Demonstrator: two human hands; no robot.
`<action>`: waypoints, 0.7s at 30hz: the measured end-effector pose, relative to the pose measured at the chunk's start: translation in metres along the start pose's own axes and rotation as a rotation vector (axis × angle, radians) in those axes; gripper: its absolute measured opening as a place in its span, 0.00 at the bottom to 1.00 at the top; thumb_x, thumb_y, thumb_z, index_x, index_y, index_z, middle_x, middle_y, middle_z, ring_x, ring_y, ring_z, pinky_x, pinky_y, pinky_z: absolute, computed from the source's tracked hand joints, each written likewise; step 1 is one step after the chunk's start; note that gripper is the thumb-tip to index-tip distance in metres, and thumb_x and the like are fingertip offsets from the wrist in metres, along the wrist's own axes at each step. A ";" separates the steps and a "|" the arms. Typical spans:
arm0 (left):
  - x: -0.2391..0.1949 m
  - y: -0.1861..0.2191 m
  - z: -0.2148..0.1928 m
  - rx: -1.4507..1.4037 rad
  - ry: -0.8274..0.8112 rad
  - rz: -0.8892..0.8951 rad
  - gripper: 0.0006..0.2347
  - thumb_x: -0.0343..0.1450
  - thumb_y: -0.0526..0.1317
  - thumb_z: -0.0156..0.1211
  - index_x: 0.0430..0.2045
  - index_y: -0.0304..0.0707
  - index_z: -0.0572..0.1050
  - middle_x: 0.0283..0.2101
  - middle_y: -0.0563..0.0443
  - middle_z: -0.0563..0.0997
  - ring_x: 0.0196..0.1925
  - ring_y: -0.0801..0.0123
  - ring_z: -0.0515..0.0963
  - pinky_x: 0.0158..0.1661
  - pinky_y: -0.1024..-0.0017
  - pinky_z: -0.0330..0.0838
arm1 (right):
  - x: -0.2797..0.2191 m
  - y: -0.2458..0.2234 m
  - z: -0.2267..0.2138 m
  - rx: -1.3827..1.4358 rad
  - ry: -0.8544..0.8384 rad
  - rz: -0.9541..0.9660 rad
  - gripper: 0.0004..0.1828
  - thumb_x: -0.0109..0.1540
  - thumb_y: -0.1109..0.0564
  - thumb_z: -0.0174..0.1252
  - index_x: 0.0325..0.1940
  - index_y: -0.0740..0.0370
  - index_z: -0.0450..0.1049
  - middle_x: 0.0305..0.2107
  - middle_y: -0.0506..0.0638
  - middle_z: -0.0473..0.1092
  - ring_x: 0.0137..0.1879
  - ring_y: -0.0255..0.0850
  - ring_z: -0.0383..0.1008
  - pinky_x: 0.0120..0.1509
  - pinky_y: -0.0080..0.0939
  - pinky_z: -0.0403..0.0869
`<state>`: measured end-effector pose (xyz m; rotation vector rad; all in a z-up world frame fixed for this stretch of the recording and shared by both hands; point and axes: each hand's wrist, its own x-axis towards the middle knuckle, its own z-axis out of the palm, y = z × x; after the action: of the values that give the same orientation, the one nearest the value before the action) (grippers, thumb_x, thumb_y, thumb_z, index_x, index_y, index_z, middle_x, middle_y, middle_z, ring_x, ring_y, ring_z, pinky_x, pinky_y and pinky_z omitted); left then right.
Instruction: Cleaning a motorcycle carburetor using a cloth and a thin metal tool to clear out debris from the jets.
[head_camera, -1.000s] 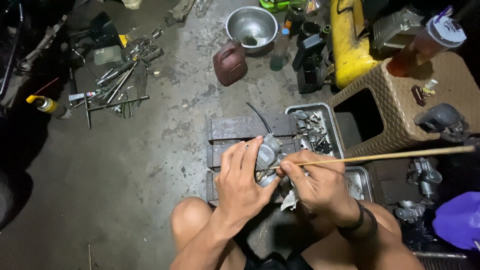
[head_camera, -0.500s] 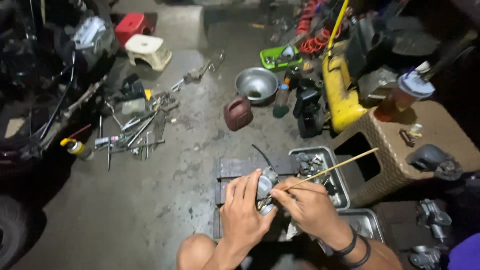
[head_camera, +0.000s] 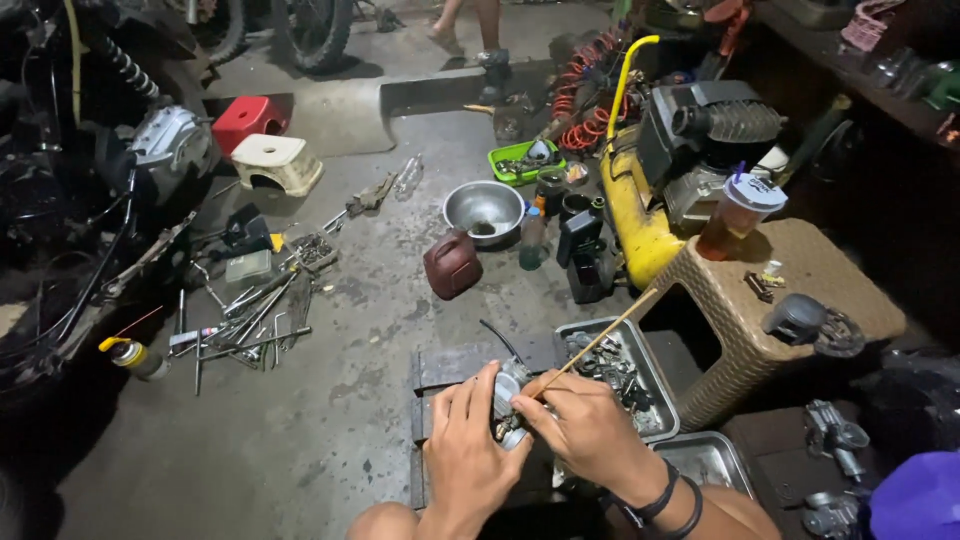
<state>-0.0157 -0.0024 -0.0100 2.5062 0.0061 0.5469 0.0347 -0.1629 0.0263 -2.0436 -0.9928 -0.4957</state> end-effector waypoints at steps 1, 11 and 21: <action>0.000 0.000 0.002 -0.001 -0.024 -0.008 0.35 0.59 0.50 0.71 0.64 0.54 0.66 0.55 0.61 0.76 0.53 0.58 0.71 0.29 0.58 0.81 | -0.001 0.001 0.000 -0.001 -0.009 0.006 0.09 0.65 0.59 0.60 0.35 0.69 0.78 0.30 0.54 0.77 0.39 0.45 0.80 0.43 0.42 0.79; 0.001 0.008 0.009 -0.012 -0.023 0.030 0.32 0.63 0.58 0.68 0.62 0.53 0.67 0.52 0.60 0.78 0.52 0.59 0.73 0.28 0.56 0.80 | -0.011 0.020 0.002 0.032 -0.102 0.219 0.14 0.69 0.53 0.51 0.33 0.63 0.73 0.25 0.50 0.72 0.28 0.43 0.72 0.33 0.42 0.69; 0.003 0.007 0.011 -0.068 -0.013 0.053 0.34 0.64 0.63 0.64 0.63 0.50 0.67 0.56 0.61 0.77 0.53 0.58 0.73 0.34 0.54 0.79 | -0.012 0.025 -0.002 0.104 -0.028 0.295 0.19 0.69 0.51 0.52 0.26 0.62 0.69 0.22 0.49 0.71 0.26 0.39 0.69 0.31 0.40 0.67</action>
<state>-0.0092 -0.0136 -0.0129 2.4494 -0.0823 0.5427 0.0466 -0.1801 0.0078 -2.0619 -0.7006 -0.2543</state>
